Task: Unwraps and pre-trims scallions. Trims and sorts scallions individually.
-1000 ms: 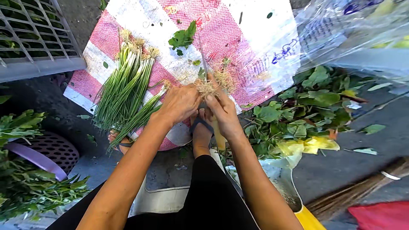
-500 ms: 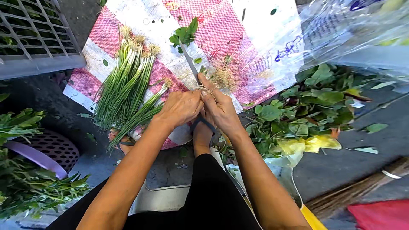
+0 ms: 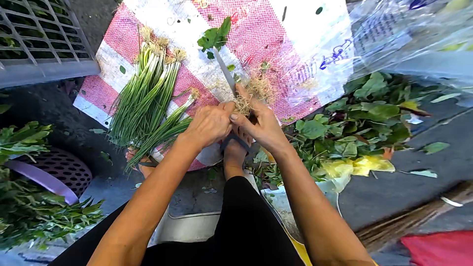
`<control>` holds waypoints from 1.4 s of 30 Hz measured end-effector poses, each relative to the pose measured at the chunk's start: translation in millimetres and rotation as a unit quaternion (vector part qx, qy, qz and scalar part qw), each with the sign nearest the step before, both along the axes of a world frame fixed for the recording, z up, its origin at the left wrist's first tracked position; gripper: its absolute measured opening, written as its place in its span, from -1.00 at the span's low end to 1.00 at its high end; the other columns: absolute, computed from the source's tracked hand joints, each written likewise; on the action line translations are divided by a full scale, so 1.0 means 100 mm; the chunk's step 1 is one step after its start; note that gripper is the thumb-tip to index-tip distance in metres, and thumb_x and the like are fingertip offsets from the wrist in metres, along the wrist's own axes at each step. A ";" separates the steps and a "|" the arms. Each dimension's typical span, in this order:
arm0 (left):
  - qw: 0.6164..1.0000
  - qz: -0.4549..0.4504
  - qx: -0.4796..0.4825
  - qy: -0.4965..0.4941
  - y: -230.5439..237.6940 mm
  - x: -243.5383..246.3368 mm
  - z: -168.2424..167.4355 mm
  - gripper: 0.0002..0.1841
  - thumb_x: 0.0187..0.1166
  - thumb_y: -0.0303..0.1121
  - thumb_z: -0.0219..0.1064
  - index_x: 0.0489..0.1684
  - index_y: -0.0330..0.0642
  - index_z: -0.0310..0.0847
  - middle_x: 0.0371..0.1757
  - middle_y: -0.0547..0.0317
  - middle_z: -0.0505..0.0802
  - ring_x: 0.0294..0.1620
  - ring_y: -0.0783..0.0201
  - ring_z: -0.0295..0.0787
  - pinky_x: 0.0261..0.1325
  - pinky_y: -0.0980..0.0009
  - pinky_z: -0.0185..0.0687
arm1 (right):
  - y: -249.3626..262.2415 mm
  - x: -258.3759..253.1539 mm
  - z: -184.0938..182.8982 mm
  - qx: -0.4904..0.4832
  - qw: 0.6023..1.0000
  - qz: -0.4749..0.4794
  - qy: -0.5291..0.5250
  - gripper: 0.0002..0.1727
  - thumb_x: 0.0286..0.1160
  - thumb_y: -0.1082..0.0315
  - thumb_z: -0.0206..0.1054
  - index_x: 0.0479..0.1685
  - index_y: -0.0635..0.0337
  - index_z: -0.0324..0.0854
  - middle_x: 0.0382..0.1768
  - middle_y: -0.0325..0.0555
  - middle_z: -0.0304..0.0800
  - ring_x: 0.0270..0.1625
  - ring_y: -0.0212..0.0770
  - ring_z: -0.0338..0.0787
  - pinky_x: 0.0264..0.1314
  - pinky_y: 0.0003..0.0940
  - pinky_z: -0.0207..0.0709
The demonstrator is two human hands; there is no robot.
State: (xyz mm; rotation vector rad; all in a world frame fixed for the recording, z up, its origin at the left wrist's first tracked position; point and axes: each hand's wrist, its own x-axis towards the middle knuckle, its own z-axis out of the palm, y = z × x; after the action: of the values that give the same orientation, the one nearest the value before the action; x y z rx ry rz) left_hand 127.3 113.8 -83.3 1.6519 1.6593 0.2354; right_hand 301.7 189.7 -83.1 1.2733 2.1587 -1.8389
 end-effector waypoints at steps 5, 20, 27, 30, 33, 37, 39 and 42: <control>1.000 0.002 0.009 -0.026 -0.04 0.00 -0.02 -0.67 0.74 -0.29 0.08 -0.33 -0.34 0.65 -0.39 -0.09 0.77 -0.36 -0.05 0.81 -0.38 0.04 0.61 | -0.04 -0.06 -0.07 0.070 0.996 0.014 0.060 -0.45 0.87 0.11 0.03 0.79 -0.02 0.35 0.21 0.00 0.79 -0.04 -0.24 0.79 0.01 -0.22 0.67; 0.863 0.243 -0.182 -0.404 0.03 -0.39 -0.03 -0.67 0.85 -0.22 -0.07 0.02 -0.22 0.59 -0.49 0.31 0.58 -0.49 0.42 0.55 -0.29 0.44 0.58 | 0.18 0.44 0.11 0.092 0.975 -0.148 -0.140 -0.16 0.82 -0.21 -0.21 0.98 -0.19 -0.46 0.14 0.13 0.75 -0.28 -0.12 0.79 -0.23 0.03 0.72; 0.850 0.222 -0.213 -0.427 0.06 -0.31 0.05 -0.63 0.87 -0.28 -0.05 0.29 -0.28 0.61 -0.41 0.25 0.66 -0.44 0.43 0.58 -0.26 0.47 0.60 | 0.27 0.39 0.12 0.308 0.872 -0.183 -0.333 0.13 0.49 -0.42 0.25 0.93 0.05 -0.12 -0.21 0.28 0.79 -0.28 0.34 0.76 -0.21 0.38 0.54; 0.850 0.221 -0.205 -0.433 0.05 -0.29 0.04 -0.69 0.84 -0.32 0.05 0.22 -0.31 0.66 -0.36 0.24 0.73 -0.42 0.47 0.61 -0.25 0.51 0.60 | 0.28 0.36 0.19 0.233 0.904 -0.163 -0.320 0.45 0.13 -0.58 0.40 0.97 -0.04 -0.37 0.16 0.43 0.73 -0.05 0.45 0.78 -0.08 0.49 0.53; 0.851 0.239 -0.189 -0.427 0.07 -0.25 0.03 -0.75 0.80 -0.38 0.11 0.07 -0.33 0.68 -0.32 0.21 0.79 -0.36 0.46 0.70 -0.18 0.50 0.69 | 0.12 0.29 0.20 0.069 0.978 -0.174 -0.096 0.08 0.46 -0.18 0.45 0.96 -0.26 -0.13 0.14 0.00 0.70 -0.26 -0.19 0.69 -0.28 -0.17 0.63; 0.842 0.278 -0.173 -0.428 0.11 -0.20 0.10 -0.78 0.78 -0.40 0.14 0.01 -0.33 0.69 -0.36 0.22 0.79 -0.39 0.46 0.70 -0.20 0.51 0.68 | -0.16 0.03 0.10 -0.045 0.981 -0.186 0.026 -0.12 0.62 -0.12 0.31 0.93 -0.20 0.04 0.36 -0.07 0.66 -0.10 -0.31 0.73 -0.13 -0.27 0.68; 0.833 0.297 -0.172 -0.433 0.13 -0.19 0.18 -0.79 0.79 -0.41 0.14 -0.03 -0.34 0.68 -0.38 0.21 0.79 -0.40 0.45 0.72 -0.22 0.50 0.71 | -0.27 -0.09 0.02 0.005 0.983 -0.181 0.023 -0.13 0.62 -0.20 0.28 0.91 -0.19 0.10 0.18 -0.01 0.63 -0.20 -0.25 0.65 -0.23 -0.24 0.61; 0.850 0.310 -0.170 -0.390 0.09 -0.17 0.32 -0.75 0.83 -0.35 0.11 0.07 -0.31 0.67 -0.37 0.14 0.79 -0.46 0.40 0.69 -0.31 0.46 0.67 | -0.31 -0.20 -0.07 0.045 0.983 -0.171 0.042 -0.20 0.69 -0.26 0.15 0.90 -0.24 0.14 0.14 -0.02 0.65 -0.16 -0.22 0.65 -0.16 -0.20 0.61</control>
State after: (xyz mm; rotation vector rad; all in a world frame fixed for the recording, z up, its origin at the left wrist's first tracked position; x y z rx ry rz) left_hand 110.1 122.7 -51.0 0.5608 1.4018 0.7671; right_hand 281.5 158.3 -90.5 1.7111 2.2006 -1.9609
